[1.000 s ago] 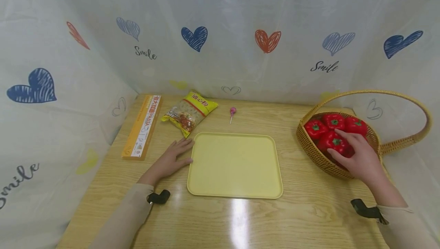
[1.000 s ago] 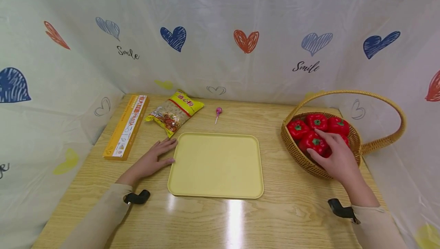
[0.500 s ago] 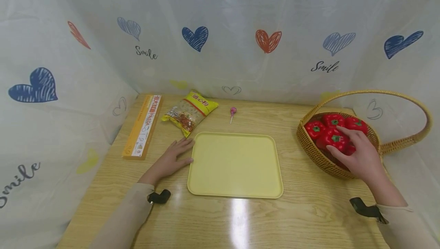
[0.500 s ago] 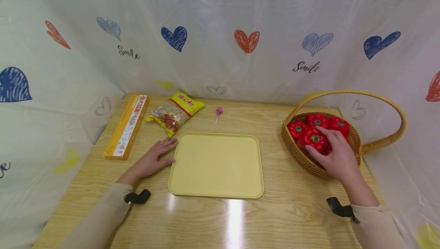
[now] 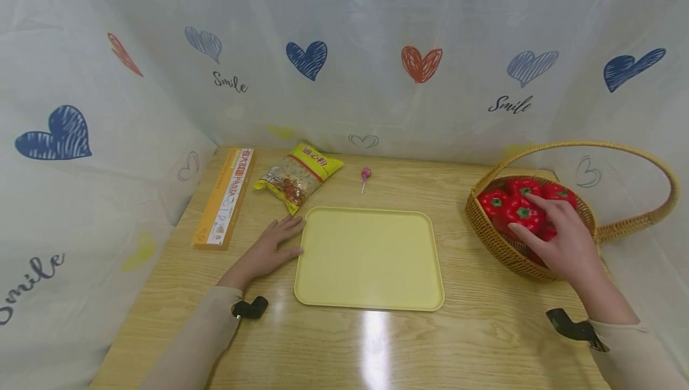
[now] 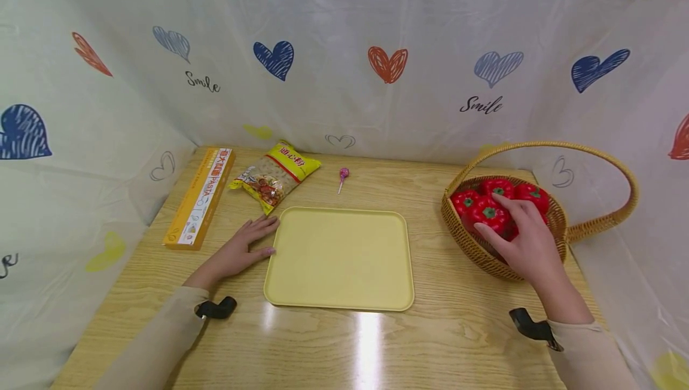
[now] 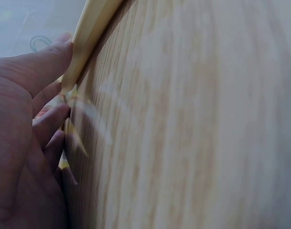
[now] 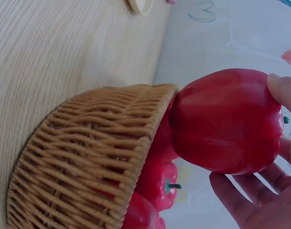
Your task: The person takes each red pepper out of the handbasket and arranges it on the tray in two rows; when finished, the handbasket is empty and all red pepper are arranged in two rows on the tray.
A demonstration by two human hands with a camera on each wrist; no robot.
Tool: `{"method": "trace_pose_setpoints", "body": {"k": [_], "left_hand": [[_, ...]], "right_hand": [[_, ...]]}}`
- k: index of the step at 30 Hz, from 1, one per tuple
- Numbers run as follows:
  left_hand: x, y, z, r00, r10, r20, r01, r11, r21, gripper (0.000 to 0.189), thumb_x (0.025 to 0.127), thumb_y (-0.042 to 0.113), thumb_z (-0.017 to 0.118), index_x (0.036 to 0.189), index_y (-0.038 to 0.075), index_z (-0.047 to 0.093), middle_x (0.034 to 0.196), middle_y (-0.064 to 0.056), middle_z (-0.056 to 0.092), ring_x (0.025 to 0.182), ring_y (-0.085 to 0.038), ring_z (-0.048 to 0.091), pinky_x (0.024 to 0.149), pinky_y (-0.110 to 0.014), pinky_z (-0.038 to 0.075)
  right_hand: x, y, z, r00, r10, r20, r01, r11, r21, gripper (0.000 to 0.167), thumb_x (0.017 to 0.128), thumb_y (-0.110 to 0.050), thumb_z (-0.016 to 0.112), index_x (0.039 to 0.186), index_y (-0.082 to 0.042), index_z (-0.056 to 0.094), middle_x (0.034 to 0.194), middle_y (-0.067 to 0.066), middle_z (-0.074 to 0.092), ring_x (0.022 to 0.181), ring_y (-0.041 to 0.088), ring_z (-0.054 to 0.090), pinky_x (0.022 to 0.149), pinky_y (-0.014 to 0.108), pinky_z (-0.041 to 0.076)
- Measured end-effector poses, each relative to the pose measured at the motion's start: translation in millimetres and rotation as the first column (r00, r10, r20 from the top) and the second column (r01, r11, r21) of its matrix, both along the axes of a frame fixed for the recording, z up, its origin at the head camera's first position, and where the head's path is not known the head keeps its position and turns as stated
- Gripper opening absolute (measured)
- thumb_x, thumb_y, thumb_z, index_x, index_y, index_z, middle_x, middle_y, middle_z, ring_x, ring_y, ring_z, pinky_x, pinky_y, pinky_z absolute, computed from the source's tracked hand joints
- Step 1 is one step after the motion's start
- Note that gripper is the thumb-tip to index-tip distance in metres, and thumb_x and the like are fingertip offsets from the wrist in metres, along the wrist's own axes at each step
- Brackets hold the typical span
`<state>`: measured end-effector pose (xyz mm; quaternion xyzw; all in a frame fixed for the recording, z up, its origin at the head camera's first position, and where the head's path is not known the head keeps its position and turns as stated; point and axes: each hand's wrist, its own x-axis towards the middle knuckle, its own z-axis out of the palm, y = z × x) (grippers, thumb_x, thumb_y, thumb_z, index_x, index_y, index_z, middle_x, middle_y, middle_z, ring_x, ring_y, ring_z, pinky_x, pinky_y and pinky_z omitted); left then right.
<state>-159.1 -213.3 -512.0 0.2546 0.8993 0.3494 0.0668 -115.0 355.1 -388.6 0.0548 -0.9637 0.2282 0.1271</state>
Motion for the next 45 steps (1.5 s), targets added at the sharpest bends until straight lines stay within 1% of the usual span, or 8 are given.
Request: {"method": "trace_pose_setpoints", "body": {"k": [12, 14, 16, 19, 22, 25, 31, 45], "left_hand": [[0.4, 0.0, 0.9, 1.000, -0.002, 0.001, 0.002, 1.000, 0.005, 0.067, 0.099, 0.033, 0.067, 0.156, 0.008, 0.042, 0.163, -0.012, 0.034, 0.154, -0.036, 0.019, 0.126, -0.055, 0.004], [0.5, 0.0, 1.3, 1.000, -0.002, 0.000, 0.002, 1.000, 0.005, 0.067, 0.099, 0.033, 0.068, 0.156, 0.008, 0.042, 0.163, -0.012, 0.034, 0.154, -0.036, 0.019, 0.126, -0.055, 0.004], [0.6, 0.0, 1.5, 1.000, -0.002, -0.002, 0.002, 1.000, 0.005, 0.067, 0.099, 0.033, 0.068, 0.155, 0.008, 0.042, 0.163, -0.012, 0.034, 0.154, -0.036, 0.019, 0.126, -0.055, 0.004], [0.8, 0.0, 1.9, 1.000, -0.003, -0.004, 0.003, 1.000, 0.003, 0.067, 0.099, 0.032, 0.067, 0.156, 0.009, 0.042, 0.163, -0.012, 0.034, 0.154, -0.036, 0.019, 0.126, -0.055, 0.004], [0.9, 0.2, 2.4, 1.000, -0.002, -0.005, 0.002, 1.000, 0.004, 0.067, 0.099, 0.032, 0.067, 0.156, 0.009, 0.042, 0.163, -0.012, 0.034, 0.154, -0.036, 0.020, 0.126, -0.054, 0.004], [1.0, 0.4, 2.8, 1.000, 0.000, -0.004, 0.000, 1.000, 0.003, 0.067, 0.099, 0.032, 0.067, 0.156, 0.008, 0.042, 0.163, -0.012, 0.034, 0.154, -0.036, 0.020, 0.126, -0.054, 0.004], [1.2, 0.8, 3.2, 1.000, 0.006, 0.007, -0.006, 1.000, 0.003, 0.066, 0.099, 0.032, 0.068, 0.156, 0.009, 0.042, 0.163, -0.011, 0.033, 0.154, -0.035, 0.019, 0.127, -0.053, 0.003], [-0.3, 1.0, 1.2, 1.000, -0.004, -0.023, 0.005, 1.000, 0.028, 0.065, 0.098, 0.028, 0.069, 0.153, 0.005, 0.045, 0.161, -0.017, 0.037, 0.152, -0.040, 0.021, 0.126, -0.057, 0.005]], "right_hand": [[0.0, -13, 3.3, 0.998, 0.040, -0.039, -0.041, 0.999, -0.024, 0.070, 0.087, -0.023, 0.082, 0.147, -0.005, 0.051, 0.131, 0.029, 0.048, 0.118, 0.051, 0.044, 0.085, 0.076, 0.042], [0.0, -15, 2.9, 0.997, 0.055, -0.049, -0.056, 0.998, -0.033, 0.069, 0.087, -0.022, 0.083, 0.146, -0.004, 0.053, 0.128, 0.028, 0.050, 0.115, 0.048, 0.046, 0.082, 0.070, 0.044], [0.1, -17, 2.7, 0.996, 0.066, -0.053, -0.068, 0.997, -0.033, 0.068, 0.086, -0.022, 0.083, 0.145, -0.004, 0.054, 0.127, 0.026, 0.052, 0.107, 0.042, 0.048, 0.076, 0.055, 0.047], [-0.3, -20, 1.5, 0.996, 0.078, -0.053, -0.080, 0.996, -0.026, 0.068, 0.086, -0.024, 0.084, 0.145, -0.006, 0.055, 0.124, 0.023, 0.053, 0.095, 0.031, 0.047, 0.067, 0.034, 0.040], [-1.0, -24, -0.4, 0.995, 0.083, -0.052, -0.085, 0.996, -0.021, 0.067, 0.085, -0.025, 0.084, 0.144, -0.007, 0.056, 0.124, 0.021, 0.055, 0.090, 0.024, 0.042, 0.063, 0.027, 0.035], [-2.2, -29, -3.5, 0.994, 0.093, -0.052, -0.094, 0.995, -0.027, 0.067, 0.085, -0.025, 0.084, 0.144, -0.008, 0.056, 0.125, 0.020, 0.055, 0.093, 0.026, 0.045, 0.068, 0.031, 0.039], [-4.7, -39, -10.1, 0.991, 0.120, -0.056, -0.122, 0.992, -0.036, 0.065, 0.086, -0.025, 0.083, 0.143, -0.008, 0.056, 0.123, 0.020, 0.056, 0.103, 0.033, 0.052, 0.078, 0.054, 0.046], [-10.6, -59, -28.6, 0.982, 0.174, -0.074, -0.180, 0.979, -0.093, 0.064, 0.082, -0.021, 0.087, 0.139, -0.008, 0.060, 0.119, 0.015, 0.057, 0.109, 0.034, 0.055, 0.086, 0.063, 0.050]]}}
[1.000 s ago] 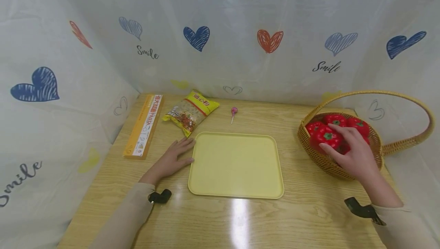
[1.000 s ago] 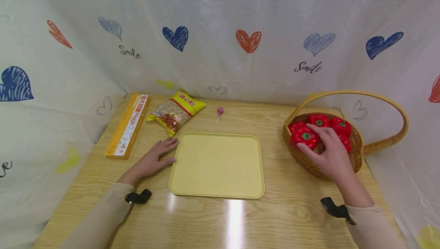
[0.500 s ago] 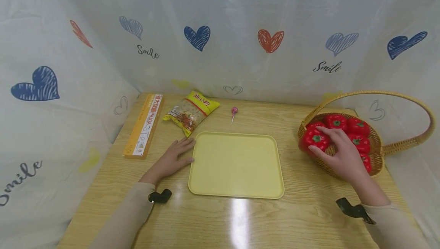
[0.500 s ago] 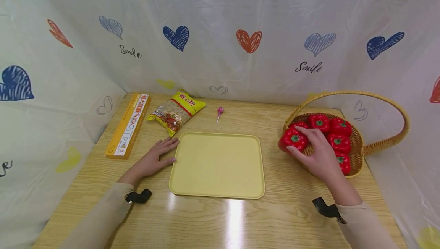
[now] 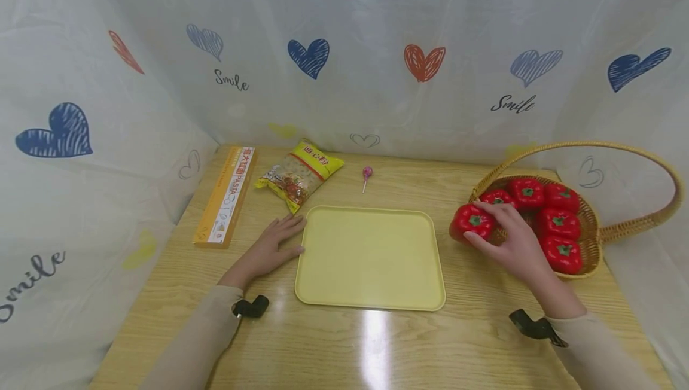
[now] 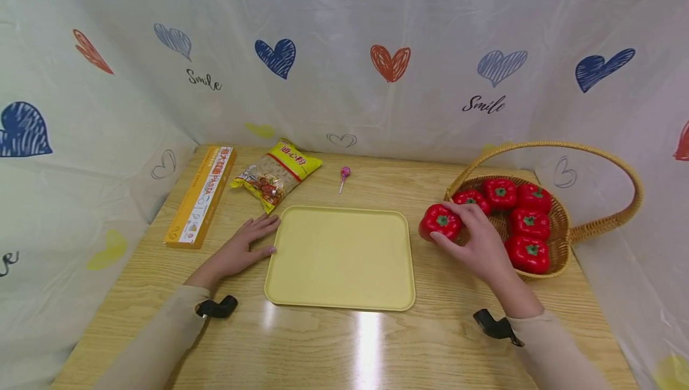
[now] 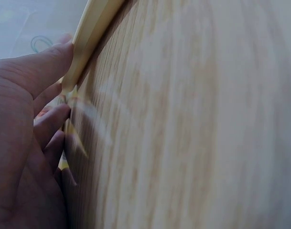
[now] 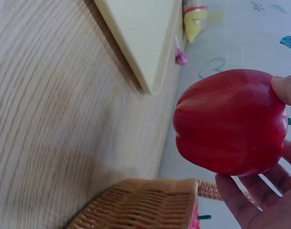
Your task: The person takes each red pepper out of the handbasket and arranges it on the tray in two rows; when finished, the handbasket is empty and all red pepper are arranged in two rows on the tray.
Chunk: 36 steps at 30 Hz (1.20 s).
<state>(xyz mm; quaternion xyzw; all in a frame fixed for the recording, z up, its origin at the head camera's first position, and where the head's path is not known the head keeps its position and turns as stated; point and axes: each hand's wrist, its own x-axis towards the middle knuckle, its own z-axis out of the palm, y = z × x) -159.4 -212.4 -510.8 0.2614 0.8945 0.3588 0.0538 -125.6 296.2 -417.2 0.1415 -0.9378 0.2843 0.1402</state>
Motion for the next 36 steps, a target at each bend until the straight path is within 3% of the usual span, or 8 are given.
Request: {"method": "trace_pose_setpoints", "body": {"k": [11, 19, 29, 36], "left_hand": [[-0.2, -0.4, 1.0, 1.000, 0.007, 0.029, -0.007, 1.000, -0.006, 0.065, 0.098, 0.030, 0.069, 0.154, 0.007, 0.044, 0.162, -0.013, 0.035, 0.154, -0.035, 0.020, 0.127, -0.053, 0.004], [0.1, 0.1, 1.0, 0.999, 0.009, 0.033, -0.008, 1.000, -0.009, 0.066, 0.098, 0.031, 0.069, 0.155, 0.008, 0.043, 0.163, -0.012, 0.035, 0.154, -0.035, 0.020, 0.127, -0.053, 0.003], [0.1, -0.2, -1.7, 1.000, 0.012, 0.011, -0.012, 1.000, 0.005, 0.065, 0.098, 0.031, 0.069, 0.154, 0.007, 0.045, 0.162, -0.014, 0.036, 0.153, -0.037, 0.021, 0.126, -0.054, 0.004], [0.6, 0.4, -1.4, 1.000, 0.008, -0.005, -0.008, 1.000, 0.007, 0.066, 0.098, 0.030, 0.069, 0.154, 0.006, 0.044, 0.161, -0.016, 0.037, 0.152, -0.039, 0.022, 0.126, -0.056, 0.005]], "right_hand": [[-5.1, -14, -10.8, 0.999, 0.034, -0.007, -0.034, 0.999, 0.011, 0.065, 0.082, -0.022, 0.087, 0.139, -0.008, 0.059, 0.118, 0.013, 0.058, 0.105, 0.032, 0.057, 0.083, 0.059, 0.052], [-8.0, -26, -17.1, 0.999, 0.054, 0.009, -0.053, 0.998, -0.033, 0.063, 0.081, -0.021, 0.087, 0.137, -0.009, 0.061, 0.118, 0.014, 0.059, 0.106, 0.034, 0.059, 0.085, 0.061, 0.053], [-15.4, -44, -26.7, 0.995, 0.099, 0.007, -0.098, 0.993, -0.065, 0.063, 0.082, -0.020, 0.087, 0.138, -0.007, 0.061, 0.117, 0.010, 0.059, 0.097, 0.024, 0.060, 0.078, 0.051, 0.056], [-20.4, -56, -30.5, 0.993, 0.114, 0.037, -0.111, 0.990, -0.087, 0.062, 0.084, -0.022, 0.085, 0.139, -0.008, 0.060, 0.118, 0.012, 0.059, 0.098, 0.027, 0.061, 0.080, 0.055, 0.057]]}}
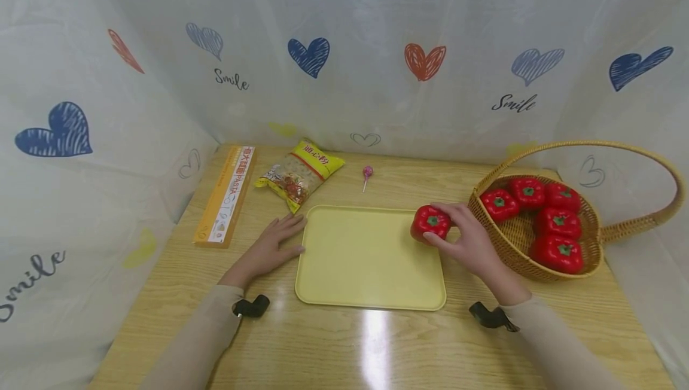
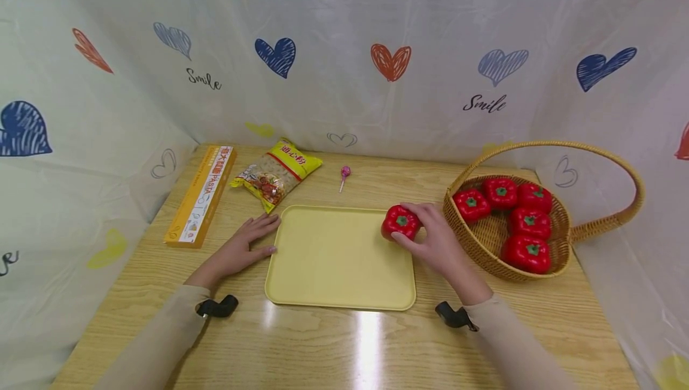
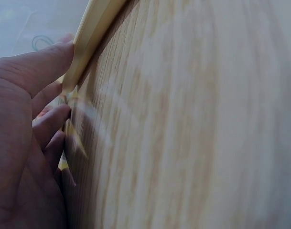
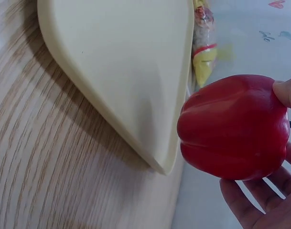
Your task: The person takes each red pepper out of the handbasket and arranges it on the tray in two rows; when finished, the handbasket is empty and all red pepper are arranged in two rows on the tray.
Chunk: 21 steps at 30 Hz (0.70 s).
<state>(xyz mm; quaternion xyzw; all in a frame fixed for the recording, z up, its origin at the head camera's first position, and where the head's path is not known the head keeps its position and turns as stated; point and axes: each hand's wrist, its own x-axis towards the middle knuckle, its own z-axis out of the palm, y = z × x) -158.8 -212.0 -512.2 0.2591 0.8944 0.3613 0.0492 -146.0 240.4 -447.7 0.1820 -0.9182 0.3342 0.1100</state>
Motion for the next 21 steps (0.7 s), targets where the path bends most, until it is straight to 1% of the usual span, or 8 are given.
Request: {"method": "trace_pose_setpoints", "body": {"k": [3, 6, 8, 12, 15, 19, 21], "left_hand": [[0.1, -0.2, 0.6, 1.000, 0.004, 0.014, -0.004, 1.000, -0.004, 0.066, 0.098, 0.031, 0.069, 0.154, 0.007, 0.044, 0.162, -0.015, 0.036, 0.153, -0.038, 0.021, 0.126, -0.055, 0.004], [0.0, -0.6, 0.9, 1.000, 0.004, 0.010, -0.004, 1.000, -0.008, 0.066, 0.098, 0.030, 0.069, 0.154, 0.006, 0.044, 0.161, -0.016, 0.036, 0.153, -0.039, 0.021, 0.126, -0.056, 0.005], [0.1, -0.7, 1.1, 1.000, 0.004, 0.007, -0.004, 1.000, -0.008, 0.066, 0.098, 0.030, 0.069, 0.154, 0.006, 0.044, 0.161, -0.016, 0.036, 0.152, -0.039, 0.021, 0.126, -0.056, 0.005], [-0.4, -1.0, 0.9, 1.000, 0.009, 0.023, -0.009, 1.000, -0.012, 0.066, 0.097, 0.030, 0.070, 0.154, 0.007, 0.044, 0.162, -0.014, 0.036, 0.153, -0.036, 0.020, 0.126, -0.054, 0.005], [-0.7, -0.8, 0.7, 1.000, 0.007, 0.026, -0.006, 1.000, -0.014, 0.066, 0.098, 0.031, 0.069, 0.154, 0.007, 0.044, 0.162, -0.014, 0.036, 0.153, -0.036, 0.020, 0.126, -0.054, 0.004], [-0.3, -0.7, 1.3, 1.000, 0.004, 0.023, -0.004, 1.000, -0.009, 0.066, 0.098, 0.031, 0.069, 0.154, 0.006, 0.044, 0.161, -0.016, 0.036, 0.153, -0.038, 0.020, 0.126, -0.055, 0.005], [0.2, -0.6, 1.8, 1.000, 0.005, 0.025, -0.005, 1.000, -0.007, 0.067, 0.098, 0.031, 0.069, 0.154, 0.006, 0.044, 0.161, -0.016, 0.036, 0.153, -0.038, 0.020, 0.126, -0.055, 0.004]], "right_hand": [[-1.6, -5, 0.2, 1.000, 0.005, 0.027, -0.005, 1.000, -0.004, 0.061, 0.085, -0.024, 0.084, 0.139, -0.009, 0.060, 0.119, 0.013, 0.059, 0.100, 0.028, 0.060, 0.082, 0.055, 0.056], [-3.2, -11, 0.0, 0.999, 0.016, 0.050, -0.015, 1.000, -0.008, 0.061, 0.086, -0.025, 0.084, 0.139, -0.010, 0.060, 0.119, 0.012, 0.059, 0.101, 0.027, 0.058, 0.083, 0.054, 0.055], [-3.7, -14, 0.2, 0.998, 0.019, 0.052, -0.019, 1.000, -0.001, 0.060, 0.086, -0.027, 0.084, 0.139, -0.011, 0.060, 0.117, 0.011, 0.059, 0.101, 0.025, 0.057, 0.083, 0.054, 0.055], [-4.4, -21, -0.5, 0.999, 0.031, 0.044, -0.031, 1.000, 0.003, 0.061, 0.085, -0.029, 0.084, 0.138, -0.011, 0.061, 0.117, 0.010, 0.061, 0.100, 0.025, 0.060, 0.082, 0.052, 0.057], [-4.6, -26, -1.0, 0.997, 0.047, 0.053, -0.046, 0.999, -0.015, 0.061, 0.085, -0.029, 0.084, 0.139, -0.010, 0.060, 0.118, 0.011, 0.061, 0.100, 0.026, 0.062, 0.083, 0.051, 0.058], [-5.6, -33, -1.9, 0.995, 0.065, 0.073, -0.062, 0.997, -0.038, 0.061, 0.086, -0.029, 0.084, 0.139, -0.010, 0.060, 0.118, 0.009, 0.060, 0.101, 0.024, 0.061, 0.085, 0.049, 0.058], [-6.6, -37, -2.2, 0.995, 0.072, 0.070, -0.069, 0.997, -0.040, 0.060, 0.086, -0.029, 0.084, 0.138, -0.010, 0.060, 0.118, 0.008, 0.060, 0.101, 0.023, 0.061, 0.085, 0.048, 0.058]]}}
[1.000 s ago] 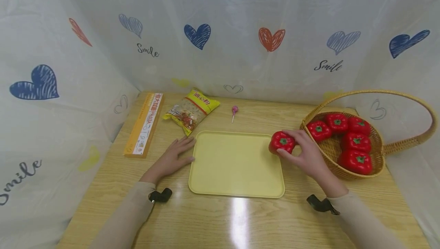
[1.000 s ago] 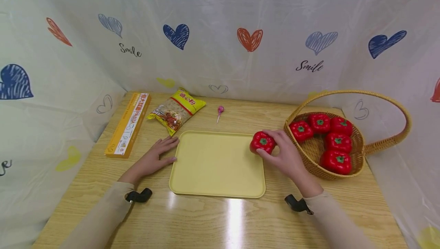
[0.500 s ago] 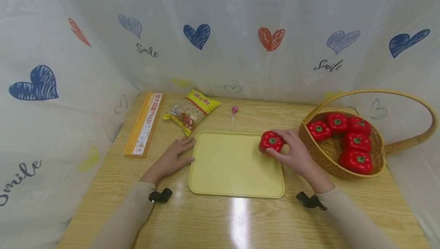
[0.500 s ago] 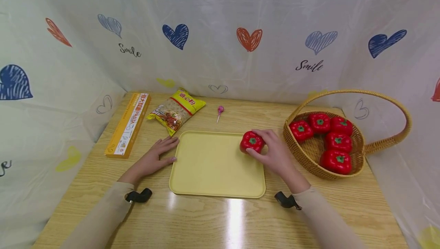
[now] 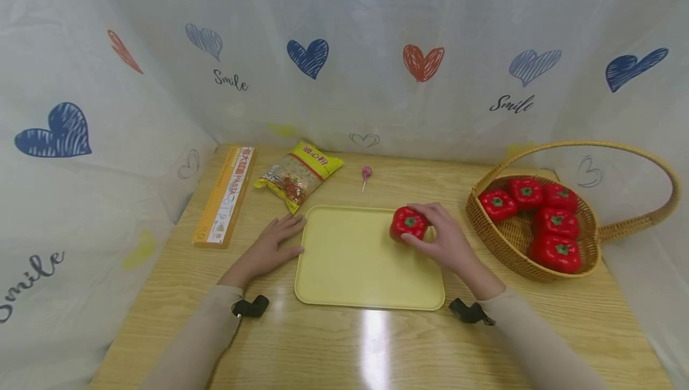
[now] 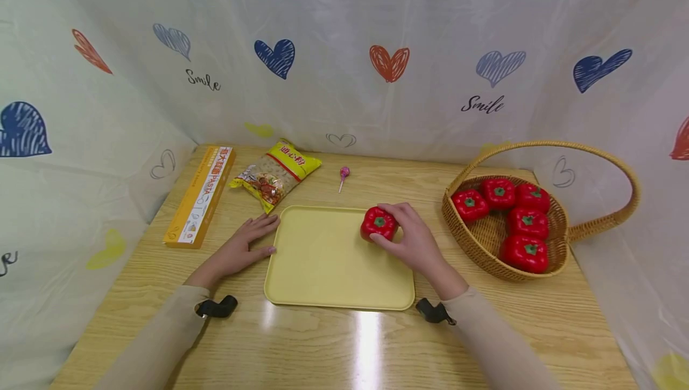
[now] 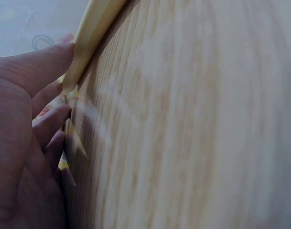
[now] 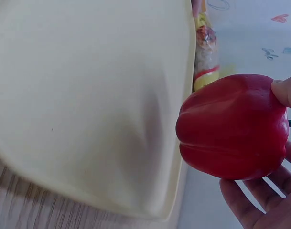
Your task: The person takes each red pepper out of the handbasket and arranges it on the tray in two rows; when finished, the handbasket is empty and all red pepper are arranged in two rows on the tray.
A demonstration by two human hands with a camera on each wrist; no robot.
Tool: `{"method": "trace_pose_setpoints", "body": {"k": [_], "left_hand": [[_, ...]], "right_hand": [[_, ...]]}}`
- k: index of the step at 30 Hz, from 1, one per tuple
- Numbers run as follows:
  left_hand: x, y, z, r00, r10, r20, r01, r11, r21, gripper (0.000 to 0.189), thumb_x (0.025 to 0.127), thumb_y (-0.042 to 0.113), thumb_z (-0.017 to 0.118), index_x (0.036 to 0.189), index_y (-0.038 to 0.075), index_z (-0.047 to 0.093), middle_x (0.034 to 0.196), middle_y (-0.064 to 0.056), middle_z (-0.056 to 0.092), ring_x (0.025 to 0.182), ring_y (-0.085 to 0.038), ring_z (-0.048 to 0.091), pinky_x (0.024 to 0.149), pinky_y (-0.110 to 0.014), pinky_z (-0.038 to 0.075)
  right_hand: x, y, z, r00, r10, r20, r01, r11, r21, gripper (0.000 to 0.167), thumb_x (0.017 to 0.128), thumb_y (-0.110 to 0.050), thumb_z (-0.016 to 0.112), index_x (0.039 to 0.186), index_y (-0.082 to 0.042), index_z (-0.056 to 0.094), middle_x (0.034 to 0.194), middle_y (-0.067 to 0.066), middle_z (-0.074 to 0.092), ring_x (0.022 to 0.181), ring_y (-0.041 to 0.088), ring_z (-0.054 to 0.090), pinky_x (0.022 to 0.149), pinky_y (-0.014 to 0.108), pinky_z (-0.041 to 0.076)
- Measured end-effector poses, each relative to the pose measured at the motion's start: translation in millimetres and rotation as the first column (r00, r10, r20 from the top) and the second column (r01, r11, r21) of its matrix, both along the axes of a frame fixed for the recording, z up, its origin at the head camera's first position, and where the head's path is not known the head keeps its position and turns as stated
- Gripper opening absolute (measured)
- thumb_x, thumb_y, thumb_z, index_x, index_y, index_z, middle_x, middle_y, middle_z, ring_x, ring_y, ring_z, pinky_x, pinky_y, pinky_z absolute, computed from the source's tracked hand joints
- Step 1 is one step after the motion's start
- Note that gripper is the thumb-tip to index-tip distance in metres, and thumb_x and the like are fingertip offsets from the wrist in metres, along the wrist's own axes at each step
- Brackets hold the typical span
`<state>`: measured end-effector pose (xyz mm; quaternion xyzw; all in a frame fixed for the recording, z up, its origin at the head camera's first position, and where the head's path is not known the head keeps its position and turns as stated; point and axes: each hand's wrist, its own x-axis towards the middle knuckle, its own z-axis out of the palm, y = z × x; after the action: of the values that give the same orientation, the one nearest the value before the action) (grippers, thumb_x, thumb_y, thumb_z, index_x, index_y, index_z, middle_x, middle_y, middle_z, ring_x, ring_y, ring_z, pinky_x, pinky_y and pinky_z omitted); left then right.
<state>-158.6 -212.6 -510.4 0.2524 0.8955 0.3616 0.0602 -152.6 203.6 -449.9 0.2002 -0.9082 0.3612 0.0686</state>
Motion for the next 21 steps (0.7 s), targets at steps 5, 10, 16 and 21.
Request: {"method": "trace_pose_setpoints", "body": {"k": [5, 10, 16, 21], "left_hand": [[0.4, -0.1, -0.3, 1.000, 0.001, 0.006, -0.001, 1.000, -0.002, 0.066, 0.098, 0.031, 0.069, 0.154, 0.006, 0.043, 0.162, -0.015, 0.035, 0.153, -0.038, 0.020, 0.126, -0.054, 0.004], [0.4, 0.4, 0.4, 1.000, 0.001, 0.017, -0.001, 1.000, -0.004, 0.066, 0.098, 0.030, 0.069, 0.155, 0.007, 0.043, 0.163, -0.014, 0.034, 0.154, -0.036, 0.019, 0.127, -0.053, 0.002], [0.3, 1.0, 0.7, 1.000, -0.001, 0.016, 0.001, 1.000, -0.001, 0.067, 0.098, 0.030, 0.069, 0.155, 0.006, 0.043, 0.162, -0.014, 0.035, 0.153, -0.037, 0.020, 0.126, -0.054, 0.003], [-0.2, 0.6, -0.4, 1.000, 0.004, 0.022, -0.004, 1.000, 0.002, 0.066, 0.098, 0.030, 0.069, 0.155, 0.008, 0.043, 0.163, -0.013, 0.035, 0.154, -0.035, 0.019, 0.127, -0.052, 0.003]], "right_hand": [[-3.0, -9, -1.0, 1.000, 0.016, 0.001, -0.016, 1.000, 0.002, 0.059, 0.086, -0.029, 0.084, 0.137, -0.011, 0.061, 0.117, 0.007, 0.059, 0.101, 0.022, 0.060, 0.084, 0.048, 0.058], [-6.2, -17, -3.5, 0.999, 0.030, 0.019, -0.030, 1.000, 0.007, 0.059, 0.086, -0.031, 0.083, 0.138, -0.012, 0.061, 0.118, 0.006, 0.059, 0.102, 0.023, 0.060, 0.085, 0.048, 0.058], [-8.4, -28, -6.8, 0.998, 0.058, 0.032, -0.058, 0.998, 0.000, 0.059, 0.087, -0.033, 0.082, 0.139, -0.012, 0.060, 0.119, 0.006, 0.059, 0.104, 0.023, 0.060, 0.087, 0.050, 0.058], [-10.0, -38, -8.2, 0.997, 0.077, 0.024, -0.077, 0.997, -0.002, 0.058, 0.088, -0.033, 0.082, 0.138, -0.012, 0.061, 0.118, 0.005, 0.060, 0.104, 0.023, 0.061, 0.087, 0.050, 0.058]]}}
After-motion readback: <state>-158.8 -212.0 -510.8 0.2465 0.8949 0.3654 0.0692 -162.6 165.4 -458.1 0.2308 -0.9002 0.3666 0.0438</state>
